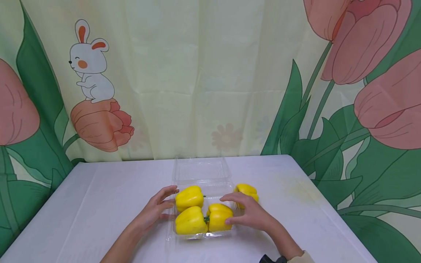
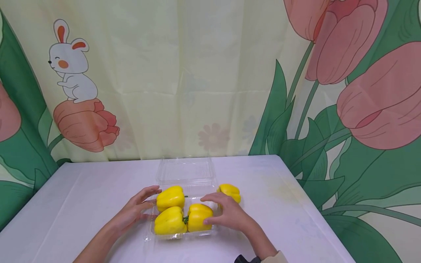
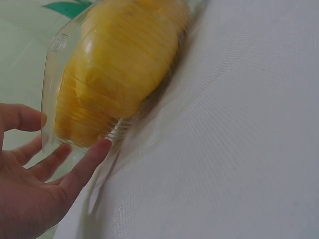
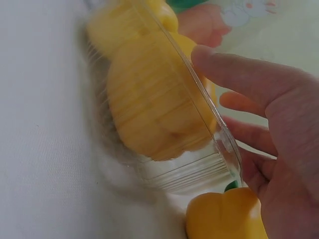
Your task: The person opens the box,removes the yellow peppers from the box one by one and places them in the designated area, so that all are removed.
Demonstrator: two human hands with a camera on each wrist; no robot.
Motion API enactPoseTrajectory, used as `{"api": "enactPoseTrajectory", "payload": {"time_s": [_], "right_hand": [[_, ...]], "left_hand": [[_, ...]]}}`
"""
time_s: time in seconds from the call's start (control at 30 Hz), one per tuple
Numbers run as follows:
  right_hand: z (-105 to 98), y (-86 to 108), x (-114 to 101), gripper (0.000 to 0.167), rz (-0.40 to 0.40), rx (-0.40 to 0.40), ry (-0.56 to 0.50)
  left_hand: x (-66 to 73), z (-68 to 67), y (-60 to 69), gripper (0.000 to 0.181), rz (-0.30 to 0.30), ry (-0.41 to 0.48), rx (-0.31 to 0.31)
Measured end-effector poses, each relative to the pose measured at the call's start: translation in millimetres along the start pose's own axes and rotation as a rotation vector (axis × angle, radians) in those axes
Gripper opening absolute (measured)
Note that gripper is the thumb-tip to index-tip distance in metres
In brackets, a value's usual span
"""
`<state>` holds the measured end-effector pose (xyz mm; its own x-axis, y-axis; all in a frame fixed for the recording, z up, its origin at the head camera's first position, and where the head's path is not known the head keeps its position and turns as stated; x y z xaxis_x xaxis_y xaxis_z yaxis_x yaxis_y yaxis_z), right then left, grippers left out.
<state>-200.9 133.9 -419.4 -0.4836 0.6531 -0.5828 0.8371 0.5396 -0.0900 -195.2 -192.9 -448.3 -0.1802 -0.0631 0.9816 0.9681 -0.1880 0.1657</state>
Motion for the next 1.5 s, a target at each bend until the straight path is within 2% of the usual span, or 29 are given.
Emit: {"api": "enactPoseTrajectory", "payload": {"time_s": [0.33,0.57,0.8,1.5], "right_hand": [[3.1,-0.9,-1.3,0.06,-0.018,-0.003,0.047],[4.2,-1.3,-2.9,0.063,-0.052,-0.003,0.102],[6.1,-2.5,-2.9,0.068,-0.074,-0.013,0.164],[10.0,-1.7,0.1,0.065,-0.072,0.023,0.173]], "left_hand": [[-0.7,0.2,-0.7,0.056,-0.006,0.0,-0.007],[-0.3,0.3,-0.2,0.055,0.008,-0.007,-0.007],[0.6,1.2,0.8,0.056,-0.003,-0.002,0.0],[-2.0,-0.2,-1.9,0.055,0.001,-0.009,0.002]]}}
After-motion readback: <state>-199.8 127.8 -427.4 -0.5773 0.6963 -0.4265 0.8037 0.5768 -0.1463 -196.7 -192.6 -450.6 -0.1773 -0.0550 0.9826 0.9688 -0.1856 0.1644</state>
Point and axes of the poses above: each hand's wrist, its own y-axis away from the middle knuckle, its own z-axis out of the palm, x = y × z, the point moved 1 cm from there along -y, towards the middle knuckle, and after that the axes turned 8 degrees about y, right-handed, at the moved point
